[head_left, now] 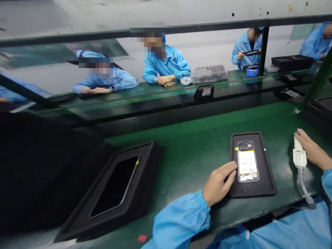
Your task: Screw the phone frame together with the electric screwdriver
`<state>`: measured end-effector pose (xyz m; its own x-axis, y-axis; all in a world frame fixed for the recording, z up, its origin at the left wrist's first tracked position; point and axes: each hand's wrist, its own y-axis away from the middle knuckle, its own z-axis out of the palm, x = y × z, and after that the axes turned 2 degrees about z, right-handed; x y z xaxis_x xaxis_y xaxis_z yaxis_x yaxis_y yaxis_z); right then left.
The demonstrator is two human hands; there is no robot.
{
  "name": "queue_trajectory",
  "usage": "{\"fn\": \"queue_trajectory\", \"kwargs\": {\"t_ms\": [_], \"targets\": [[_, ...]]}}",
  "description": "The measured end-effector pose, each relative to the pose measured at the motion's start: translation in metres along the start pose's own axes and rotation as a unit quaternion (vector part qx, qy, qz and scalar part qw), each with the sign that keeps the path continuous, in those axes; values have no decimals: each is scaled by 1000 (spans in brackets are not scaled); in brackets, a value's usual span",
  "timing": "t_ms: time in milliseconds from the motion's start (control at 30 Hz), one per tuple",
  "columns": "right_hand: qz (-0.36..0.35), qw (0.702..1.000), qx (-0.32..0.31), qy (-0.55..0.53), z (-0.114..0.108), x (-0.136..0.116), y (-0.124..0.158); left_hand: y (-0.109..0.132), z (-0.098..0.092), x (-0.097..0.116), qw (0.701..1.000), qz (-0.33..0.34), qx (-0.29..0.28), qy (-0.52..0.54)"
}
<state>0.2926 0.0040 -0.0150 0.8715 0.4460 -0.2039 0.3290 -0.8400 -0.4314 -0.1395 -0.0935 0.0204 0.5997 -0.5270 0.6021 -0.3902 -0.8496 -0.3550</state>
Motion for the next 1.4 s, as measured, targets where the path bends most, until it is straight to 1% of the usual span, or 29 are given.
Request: {"fn": "queue_trajectory", "kwargs": {"t_ms": [67, 133, 200, 267, 300, 333, 433, 500, 533, 567, 633, 700, 767, 833, 867, 1000, 1033, 1067, 1133, 1167, 1200, 1233, 1300, 1333, 1367, 1400], "targets": [[32, 999, -3, 40, -6, -7, -4, -12, -4, 2, 994, -83, 47, 54], [58, 995, 33, 70, -17, -21, -5, -29, 0, 6, 981, -146, 78, 101], [62, 991, 95, 71, -27, -46, -3, -46, 12, 10, 972, -181, 75, 128], [38, 987, 151, 34, -30, -82, 1, -61, 28, 15, 971, -195, 57, 129], [24, 986, 164, 8, -28, -103, 4, -66, 37, 19, 971, -199, 49, 121], [16, 986, 164, -21, -23, -124, 7, -71, 45, 22, 972, -204, 39, 110], [38, 990, 105, -89, 4, -179, 18, -76, 62, 34, 972, -226, -7, 60], [63, 989, 69, -111, 23, -201, 25, -77, 67, 39, 971, -235, -29, 37], [72, 988, 62, -119, 31, -206, 28, -77, 67, 40, 971, -235, -28, 39], [79, 987, 62, -126, 37, -209, 31, -76, 67, 39, 970, -236, -15, 53], [89, 982, 73, -147, 45, -208, 36, -75, 62, 36, 957, -244, 47, 147], [96, 978, 79, -169, 49, -206, 38, -74, 52, 30, 920, -257, 119, 271], [98, 975, 81, -182, 52, -205, 40, -73, 42, 24, 882, -268, 164, 351], [100, 972, 91, -190, 54, -206, 40, -74, 35, 19, 870, -271, 181, 370], [104, 971, 97, -194, 55, -207, 40, -75, 35, 18, 865, -272, 186, 378], [131, 965, 109, -201, 56, -207, 42, -79, 50, 20, 854, -279, 188, 396], [138, 965, 111, -194, 55, -207, 43, -77, 52, 21, 857, -278, 197, 386], [144, 966, 110, -183, 54, -207, 43, -74, 53, 21, 872, -271, 207, 353], [153, 971, 102, -155, 53, -207, 42, -59, 45, 21, 920, -246, 211, 221], [155, 973, 95, -141, 52, -208, 41, -48, 39, 20, 941, -239, 194, 138], [154, 975, 87, -132, 52, -209, 40, -35, 33, 18, 955, -241, 160, 61], [150, 977, 79, -129, 52, -210, 40, -21, 28, 17, 960, -257, 113, 9], [136, 977, 73, -147, 53, -210, 42, 9, 24, 17, 956, -289, 32, -23], [130, 975, 73, -165, 53, -209, 45, 22, 27, 20, 956, -292, 16, -18], [130, 971, 76, -183, 54, -208, 49, 34, 32, 24, 956, -292, 23, 1], [140, 966, 81, -200, 55, -206, 54, 44, 38, 29, 954, -292, 51, 35]]}}
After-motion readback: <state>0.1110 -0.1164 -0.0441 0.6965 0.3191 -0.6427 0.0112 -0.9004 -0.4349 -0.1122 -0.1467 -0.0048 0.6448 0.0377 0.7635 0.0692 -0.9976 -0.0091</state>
